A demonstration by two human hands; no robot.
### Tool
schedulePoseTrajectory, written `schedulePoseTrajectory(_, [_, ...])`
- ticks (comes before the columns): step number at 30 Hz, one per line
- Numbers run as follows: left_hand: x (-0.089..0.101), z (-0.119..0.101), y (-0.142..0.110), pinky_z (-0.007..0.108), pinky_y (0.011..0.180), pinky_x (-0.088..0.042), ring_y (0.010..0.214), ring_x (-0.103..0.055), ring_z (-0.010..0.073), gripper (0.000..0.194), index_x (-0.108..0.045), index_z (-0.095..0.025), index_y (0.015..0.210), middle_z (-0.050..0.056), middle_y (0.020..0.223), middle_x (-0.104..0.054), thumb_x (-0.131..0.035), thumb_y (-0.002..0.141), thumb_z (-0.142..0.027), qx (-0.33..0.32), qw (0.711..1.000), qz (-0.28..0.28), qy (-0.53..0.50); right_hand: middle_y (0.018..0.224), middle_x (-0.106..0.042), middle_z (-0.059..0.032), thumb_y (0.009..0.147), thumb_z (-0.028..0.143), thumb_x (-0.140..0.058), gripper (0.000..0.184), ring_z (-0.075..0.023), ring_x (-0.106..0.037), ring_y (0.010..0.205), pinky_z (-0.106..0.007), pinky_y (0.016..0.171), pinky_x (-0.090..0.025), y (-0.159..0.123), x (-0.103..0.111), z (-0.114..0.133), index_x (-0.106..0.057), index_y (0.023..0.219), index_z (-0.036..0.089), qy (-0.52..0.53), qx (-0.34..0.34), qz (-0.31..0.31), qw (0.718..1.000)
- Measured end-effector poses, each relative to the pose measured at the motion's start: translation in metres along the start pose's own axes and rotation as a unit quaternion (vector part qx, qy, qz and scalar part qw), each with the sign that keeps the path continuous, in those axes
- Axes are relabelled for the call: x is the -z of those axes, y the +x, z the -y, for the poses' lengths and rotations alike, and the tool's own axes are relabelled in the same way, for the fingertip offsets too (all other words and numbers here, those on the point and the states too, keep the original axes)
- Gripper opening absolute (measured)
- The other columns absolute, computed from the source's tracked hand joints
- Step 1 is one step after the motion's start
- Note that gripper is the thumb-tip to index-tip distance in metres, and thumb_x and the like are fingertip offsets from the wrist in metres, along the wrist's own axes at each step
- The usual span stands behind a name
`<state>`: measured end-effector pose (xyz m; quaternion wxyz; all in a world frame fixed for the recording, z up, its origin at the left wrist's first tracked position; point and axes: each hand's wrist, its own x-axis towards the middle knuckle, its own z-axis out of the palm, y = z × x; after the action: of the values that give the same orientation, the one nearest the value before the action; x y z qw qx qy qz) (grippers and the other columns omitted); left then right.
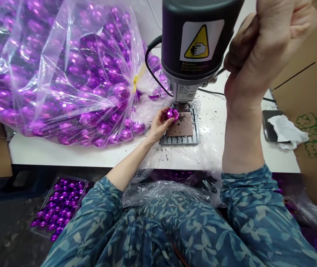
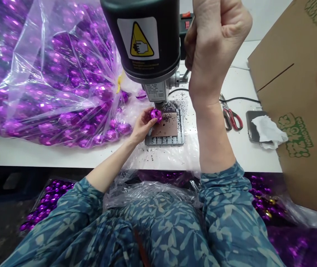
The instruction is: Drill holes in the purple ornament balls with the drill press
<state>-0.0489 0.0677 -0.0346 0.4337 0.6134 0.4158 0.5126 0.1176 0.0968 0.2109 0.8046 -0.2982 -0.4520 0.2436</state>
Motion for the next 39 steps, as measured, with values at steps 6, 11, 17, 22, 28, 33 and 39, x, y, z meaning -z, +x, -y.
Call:
schedulePoseTrajectory(6, [-0.004,0.012,0.002,0.05,0.114,-0.06,0.132,-0.071,0.0268,0.062,-0.053,-0.028,0.143,0.015,0.145,-0.07,-0.076,0.095,-0.059,-0.031,0.998,0.048,-0.007,0.042,-0.019,0.0099,0.103,0.009,-0.04,0.048,-0.0026,-0.023,0.033,-0.024,0.04,-0.009,0.0,-0.002,-0.003,-0.02,0.062,0.026,0.055,0.012,0.008,0.998])
schedulePoseTrajectory(11, [-0.007,0.013,0.001,0.048,0.117,-0.058,0.137,-0.068,0.0273,0.063,-0.052,-0.028,0.145,0.015,0.149,-0.066,-0.076,0.095,-0.059,-0.028,0.997,0.077,-0.004,0.043,-0.015,0.0096,0.104,0.012,-0.036,0.048,-0.0029,-0.017,0.034,-0.025,0.039,-0.011,0.001,-0.003,-0.004,-0.017,0.063,0.026,0.028,0.013,-0.013,0.999])
schedulePoseTrajectory(17, [-0.014,0.01,-0.003,0.052,0.118,-0.057,0.133,-0.07,0.029,0.065,-0.055,-0.027,0.143,0.013,0.143,-0.07,-0.081,0.092,-0.056,-0.042,0.998,0.055,-0.01,0.043,-0.015,0.0098,0.103,0.009,-0.037,0.048,-0.0022,-0.017,0.033,-0.025,0.038,-0.009,0.001,-0.001,-0.003,-0.018,0.063,0.027,0.056,0.019,-0.005,0.998])
schedulePoseTrajectory(22, [-0.018,0.004,-0.011,0.052,0.115,-0.059,0.134,-0.07,0.0309,0.065,-0.052,-0.025,0.145,0.015,0.149,-0.066,-0.078,0.094,-0.055,-0.066,0.996,0.064,0.02,0.042,-0.023,0.009,0.1,0.006,-0.041,0.049,-0.0031,-0.027,0.033,-0.023,0.039,-0.013,-0.001,0.004,0.002,-0.025,0.058,0.026,0.069,0.009,0.036,0.997])
schedulePoseTrajectory(28, [-0.015,-0.004,-0.011,0.053,0.116,-0.059,0.132,-0.071,0.0309,0.063,-0.053,-0.024,0.141,0.015,0.145,-0.068,-0.08,0.093,-0.054,-0.058,0.996,0.068,0.025,0.043,-0.015,0.0112,0.059,0.058,-0.076,0.063,-0.0035,-0.023,0.032,-0.028,0.037,-0.009,-0.003,0.007,-0.005,-0.022,0.06,0.026,0.106,0.039,0.032,0.993])
schedulePoseTrajectory(33, [-0.01,-0.001,-0.009,0.058,0.123,-0.053,0.14,-0.066,0.0325,0.059,-0.056,-0.026,0.137,0.015,0.148,-0.065,-0.083,0.091,-0.05,-0.077,0.994,0.077,0.01,0.043,-0.02,0.0106,0.063,0.075,-0.065,0.064,-0.0024,-0.025,0.033,-0.028,0.038,-0.007,-0.016,0.014,-0.003,-0.026,0.06,0.023,0.059,0.079,0.048,0.994])
schedulePoseTrajectory(39, [-0.014,0.004,-0.011,0.057,0.124,-0.051,0.144,-0.063,0.0327,0.058,-0.057,-0.026,0.139,0.015,0.151,-0.063,-0.082,0.091,-0.05,-0.105,0.991,0.073,0.028,0.04,-0.026,0.0099,0.062,0.077,-0.064,0.069,-0.0024,-0.027,0.032,-0.03,0.039,-0.005,-0.014,0.015,-0.003,-0.022,0.057,0.023,0.043,0.087,0.048,0.994])
